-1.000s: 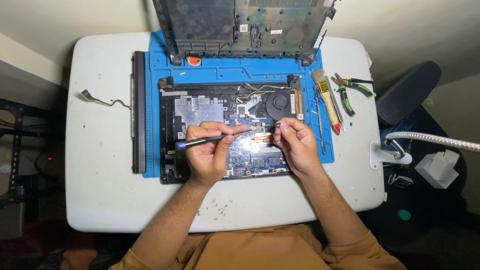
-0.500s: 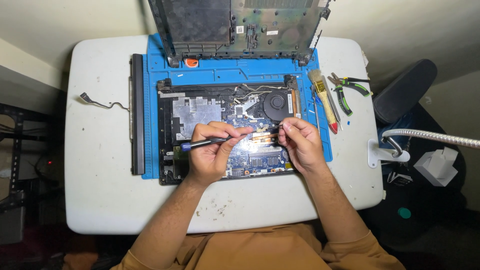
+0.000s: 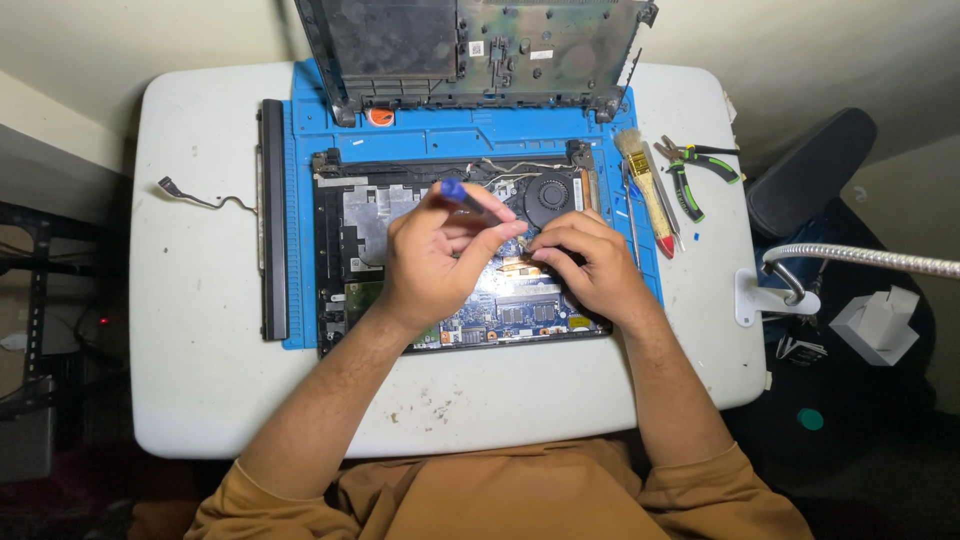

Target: Removing screws and disconnecting internal ribbon cables to extract the motherboard from a laptop chassis.

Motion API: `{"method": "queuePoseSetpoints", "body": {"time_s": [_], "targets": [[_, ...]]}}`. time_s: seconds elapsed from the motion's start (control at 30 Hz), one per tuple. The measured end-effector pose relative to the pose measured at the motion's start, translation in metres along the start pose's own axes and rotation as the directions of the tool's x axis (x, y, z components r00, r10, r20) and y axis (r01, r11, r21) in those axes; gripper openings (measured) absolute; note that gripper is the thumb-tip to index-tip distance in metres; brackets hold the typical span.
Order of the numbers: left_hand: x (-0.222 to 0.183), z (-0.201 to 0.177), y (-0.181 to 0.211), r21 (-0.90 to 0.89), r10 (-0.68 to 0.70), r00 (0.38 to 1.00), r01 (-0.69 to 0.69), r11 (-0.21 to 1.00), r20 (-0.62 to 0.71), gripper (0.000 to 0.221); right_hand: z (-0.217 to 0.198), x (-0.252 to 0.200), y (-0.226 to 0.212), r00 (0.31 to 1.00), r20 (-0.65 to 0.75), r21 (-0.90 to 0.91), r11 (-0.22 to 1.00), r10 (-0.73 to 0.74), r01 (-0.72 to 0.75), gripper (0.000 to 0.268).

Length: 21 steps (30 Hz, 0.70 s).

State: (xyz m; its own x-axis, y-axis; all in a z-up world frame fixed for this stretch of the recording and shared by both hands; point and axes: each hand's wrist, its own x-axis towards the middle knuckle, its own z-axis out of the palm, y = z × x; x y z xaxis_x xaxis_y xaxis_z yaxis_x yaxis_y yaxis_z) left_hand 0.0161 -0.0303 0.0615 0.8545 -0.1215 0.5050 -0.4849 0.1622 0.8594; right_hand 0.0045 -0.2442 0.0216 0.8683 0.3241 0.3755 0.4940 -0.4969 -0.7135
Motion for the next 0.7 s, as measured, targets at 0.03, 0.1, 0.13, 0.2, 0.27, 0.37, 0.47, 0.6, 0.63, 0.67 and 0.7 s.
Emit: {"method": "queuePoseSetpoints", "body": {"time_s": [0.03,0.1,0.13,0.2,0.27,0.37,0.47,0.6,0.63,0.67,0.7], "targets": [[0.003,0.001,0.001,0.001,-0.001,1.0,0.001,1.0,0.0,0.017,0.0,0.0,-0.001,1.0,0.0,0.001,1.0,0.0,0.0,0.007],[0.009,0.002,0.003,0.038,-0.014,1.0,0.013,0.999,0.025,0.018,0.0,0.001,-0.002,1.0,0.007,-0.017,1.0,0.025,-0.025,0.005],[0.01,0.002,0.002,0.037,-0.015,1.0,0.014,0.999,0.025,0.018,-0.002,-0.003,0.001,1.0,0.007,-0.017,1.0,0.026,-0.026,0.005],[0.014,0.002,0.0,0.039,0.025,1.0,-0.024,0.999,-0.016,0.02,-0.006,-0.009,0.009,0.993,-0.043,0.028,0.994,0.109,-0.108,0.004],[0.012,-0.002,-0.006,0.017,0.012,0.999,-0.011,1.0,-0.031,0.021,-0.009,-0.015,0.018,0.991,-0.064,0.026,0.993,0.115,-0.113,0.004],[0.009,-0.009,-0.013,0.002,-0.014,0.999,0.014,1.0,-0.035,0.021,-0.014,-0.019,0.02,0.988,-0.085,0.028,0.992,0.128,-0.126,0.004],[0.007,-0.017,-0.015,0.017,-0.03,0.999,0.03,0.999,-0.015,0.02,-0.015,-0.019,0.02,0.989,-0.082,0.031,0.992,0.127,-0.124,0.004],[0.004,-0.026,-0.018,0.03,-0.043,0.999,0.042,0.999,0.02,0.019,-0.012,-0.019,0.018,0.988,-0.081,0.049,0.991,0.129,-0.126,0.005],[0.002,-0.026,-0.019,0.031,-0.044,0.999,0.044,0.999,0.02,0.019,-0.01,-0.019,0.016,0.988,-0.08,0.049,0.991,0.13,-0.127,0.005],[0.001,-0.025,-0.02,0.009,-0.044,0.999,0.044,0.999,-0.008,0.02,-0.009,-0.019,0.015,0.987,-0.092,0.066,0.99,0.13,-0.125,0.005],[0.0,-0.025,-0.021,-0.012,-0.044,0.998,0.043,0.999,-0.036,0.021,-0.008,-0.019,0.014,0.986,-0.105,0.083,0.989,0.131,-0.122,0.005]]}}
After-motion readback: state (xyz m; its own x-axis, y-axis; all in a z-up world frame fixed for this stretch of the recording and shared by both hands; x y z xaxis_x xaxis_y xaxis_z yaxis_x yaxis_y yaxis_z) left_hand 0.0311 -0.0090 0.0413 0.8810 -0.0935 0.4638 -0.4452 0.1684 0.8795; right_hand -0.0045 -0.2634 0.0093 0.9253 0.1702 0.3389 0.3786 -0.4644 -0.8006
